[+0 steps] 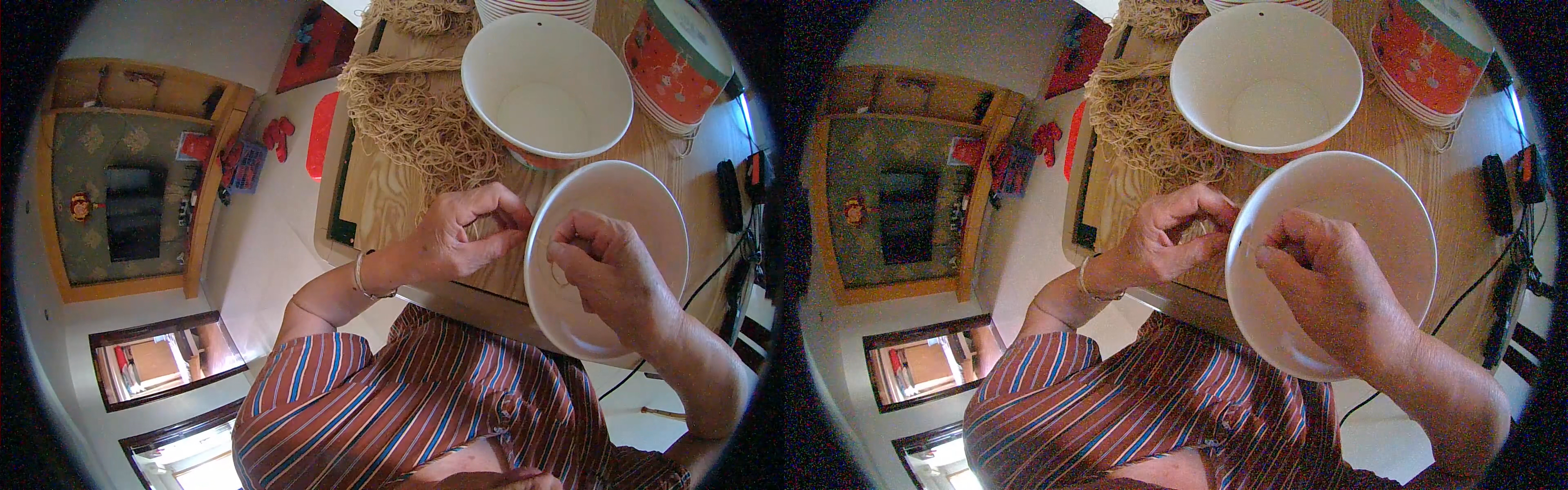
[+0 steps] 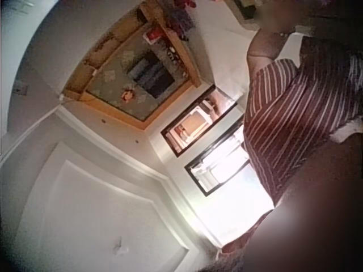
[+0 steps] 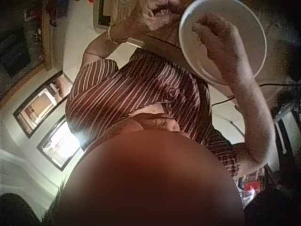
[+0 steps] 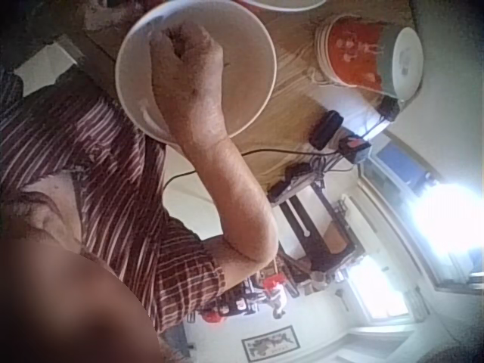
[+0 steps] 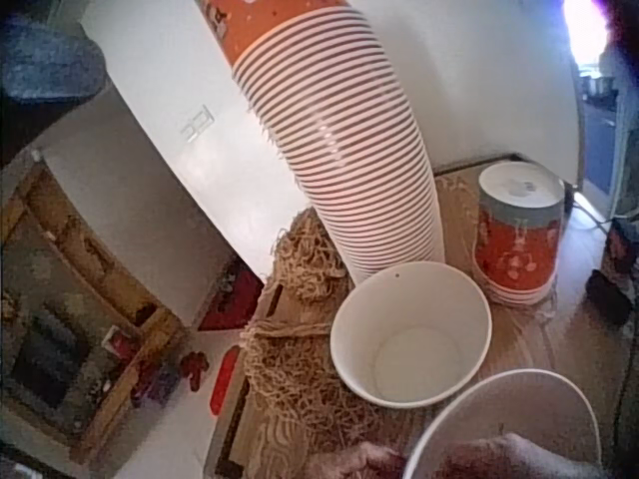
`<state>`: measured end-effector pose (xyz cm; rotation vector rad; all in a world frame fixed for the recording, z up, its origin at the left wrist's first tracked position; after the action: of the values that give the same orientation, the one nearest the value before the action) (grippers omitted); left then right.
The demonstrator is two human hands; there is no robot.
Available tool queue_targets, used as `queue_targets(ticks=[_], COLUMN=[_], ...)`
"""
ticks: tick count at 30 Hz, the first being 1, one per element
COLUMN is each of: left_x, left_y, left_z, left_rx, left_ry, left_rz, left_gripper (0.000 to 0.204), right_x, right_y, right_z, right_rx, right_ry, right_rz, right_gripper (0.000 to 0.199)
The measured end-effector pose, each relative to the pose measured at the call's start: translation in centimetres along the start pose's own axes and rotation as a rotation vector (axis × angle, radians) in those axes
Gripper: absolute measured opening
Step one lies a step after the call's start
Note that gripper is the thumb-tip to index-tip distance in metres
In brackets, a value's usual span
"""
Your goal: Tying strings onto paper containers as part of a manufacturing or packaging process.
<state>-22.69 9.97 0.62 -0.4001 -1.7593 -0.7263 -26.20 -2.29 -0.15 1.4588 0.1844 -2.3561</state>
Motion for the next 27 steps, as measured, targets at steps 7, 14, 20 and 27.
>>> queue_targets(ticks=[7,14,20,27], left_x=[0.32,0.43,0.61,0.71], left_y=[-0.06,0.03,0.14,0.20], left_z=[0.07,-0.03,-0.08,-0.12], left_rx=[-0.006,-0.001,-0.004,0.008], left_ry=[-0.053,-0.055,-0.074,-0.084], left_rz=[-0.041,-0.037,-0.071,-0.102], left_gripper=[0.015,0.014,0.013,0.013], right_x=[-0.20,-0.34,-0.35,-0.53], right_y=[-0.04,-0.14,-0.29,-0.62], right_z=[-0.10,-0.22,-0.55,-0.40], right_rx=[-0.002,0.003,0.001,-0.022], right_ry=[0.002,0.023,0.121,0.177], right_rz=[0.014,-0.023,0.035,-0.011], right_gripper=[0.011,0.010,0.007,0.008])
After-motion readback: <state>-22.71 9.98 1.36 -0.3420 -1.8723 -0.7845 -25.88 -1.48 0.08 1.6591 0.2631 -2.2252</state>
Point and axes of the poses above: each hand's wrist, its own z-axis away from the middle knuckle, its own y-axis out of the back of the hand, x = y × z, the point moved 10 cm from there along -z, towards the middle knuckle, and after that the axes turned 3 degrees about -y, right-handed, at the moved point
